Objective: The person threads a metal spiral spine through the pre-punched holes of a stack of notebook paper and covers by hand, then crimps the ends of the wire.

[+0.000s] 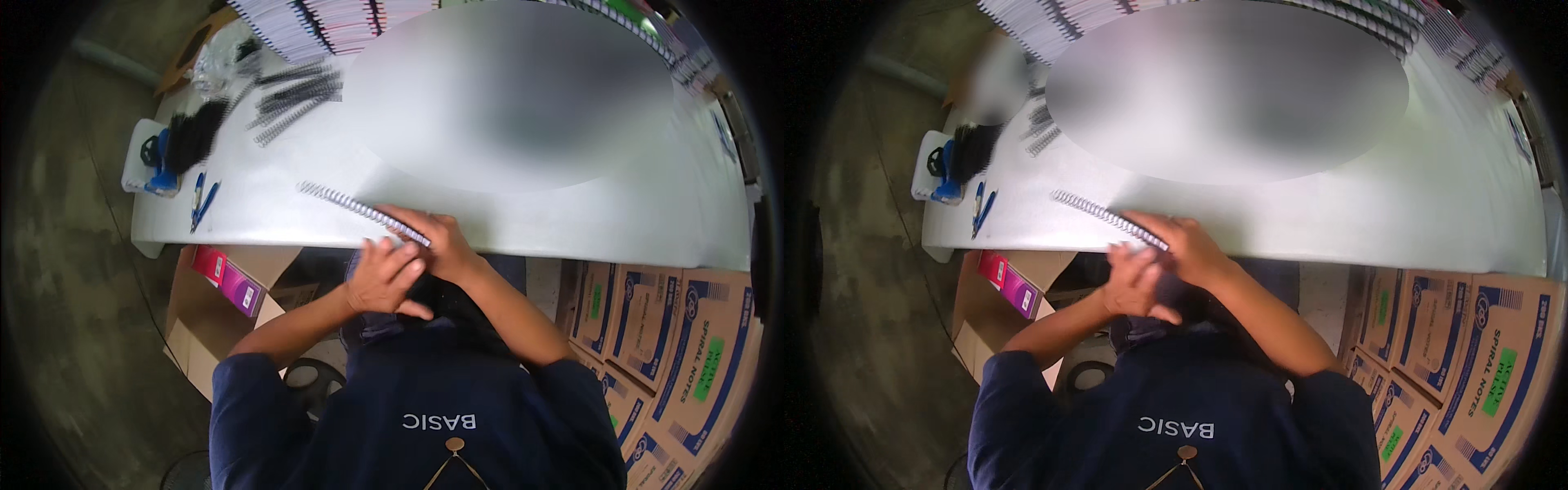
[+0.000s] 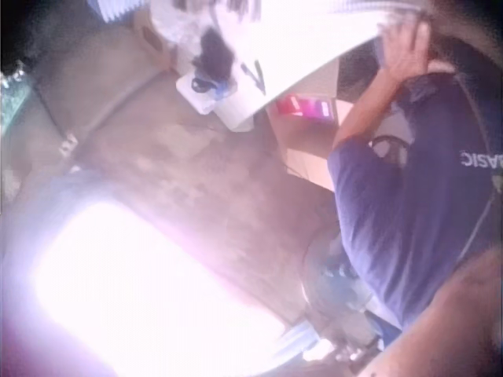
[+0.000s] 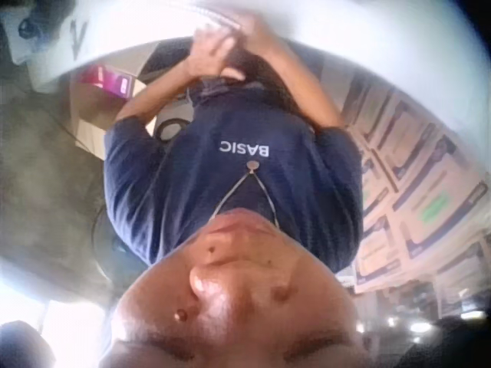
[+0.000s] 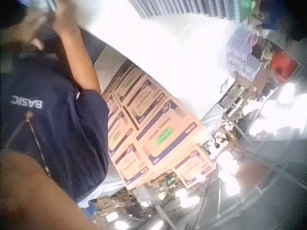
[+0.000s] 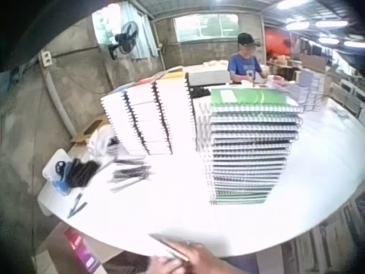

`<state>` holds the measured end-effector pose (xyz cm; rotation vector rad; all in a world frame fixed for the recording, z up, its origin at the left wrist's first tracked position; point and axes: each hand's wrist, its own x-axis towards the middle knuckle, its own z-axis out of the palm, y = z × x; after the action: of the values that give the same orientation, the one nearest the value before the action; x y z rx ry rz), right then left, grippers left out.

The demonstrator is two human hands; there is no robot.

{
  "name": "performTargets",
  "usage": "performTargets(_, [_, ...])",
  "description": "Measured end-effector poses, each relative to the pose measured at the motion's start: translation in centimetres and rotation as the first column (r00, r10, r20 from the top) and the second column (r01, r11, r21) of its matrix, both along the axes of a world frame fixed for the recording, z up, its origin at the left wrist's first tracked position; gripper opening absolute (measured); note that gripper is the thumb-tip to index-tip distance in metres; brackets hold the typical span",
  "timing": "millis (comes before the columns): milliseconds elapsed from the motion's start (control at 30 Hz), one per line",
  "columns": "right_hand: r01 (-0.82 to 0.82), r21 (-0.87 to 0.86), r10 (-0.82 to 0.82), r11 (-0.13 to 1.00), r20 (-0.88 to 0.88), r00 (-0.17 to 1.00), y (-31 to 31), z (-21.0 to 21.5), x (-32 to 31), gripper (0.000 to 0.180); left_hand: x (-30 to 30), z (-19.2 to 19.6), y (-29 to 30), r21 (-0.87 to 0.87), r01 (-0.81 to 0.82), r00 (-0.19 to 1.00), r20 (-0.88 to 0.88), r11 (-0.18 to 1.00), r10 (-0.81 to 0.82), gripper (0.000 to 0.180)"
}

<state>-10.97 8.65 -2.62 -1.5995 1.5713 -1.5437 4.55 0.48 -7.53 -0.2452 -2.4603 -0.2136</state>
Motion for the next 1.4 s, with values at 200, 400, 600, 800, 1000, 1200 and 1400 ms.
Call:
performTargets(200, [-0.047,0.072,0.035,0.996,0.159,0.987,0.7,-1.2,-0.2,0.033,-4.9,8.8,-0.2,-0.074,-0.300,0.940,0.146,0.951,0.308,0.072])
performTargets(400, [0.111,0.115,-0.130,0.987,0.180,0.975,-0.1,-0.8,-0.2,0.015,-4.5,10.9,-1.1,0.056,-0.185,0.968,0.182,0.981,0.172,0.038])
performTargets(600, [0.120,0.163,-0.165,0.979,0.301,0.939,0.0,0.7,-0.7,0.017,-5.4,14.3,-3.1,0.245,-0.153,0.902,0.431,0.957,0.034,0.027])
performTargets(800, [0.162,0.065,-0.175,0.985,0.350,0.920,-0.4,-0.2,-0.3,0.017,-6.4,15.3,-3.1,0.207,-0.137,0.888,0.460,0.969,0.027,0.021])
performTargets(1000, [0.123,0.256,-0.192,0.959,0.266,0.945,0.1,0.9,-0.6,0.019,-7.0,15.4,-3.5,-0.024,-0.095,0.918,0.384,0.995,0.097,0.013])
performTargets(1200, [0.043,0.218,-0.091,0.975,0.217,0.972,1.4,4.2,-1.9,0.026,-7.4,18.7,-2.8,0.094,-0.162,0.936,0.329,0.982,0.123,0.027])
performTargets(1400, [0.339,-0.570,-0.255,0.748,0.224,0.940,3.8,16.4,-5.2,0.047,-10.2,25.1,0.4,0.710,0.045,0.821,-0.427,0.703,0.379,0.089])
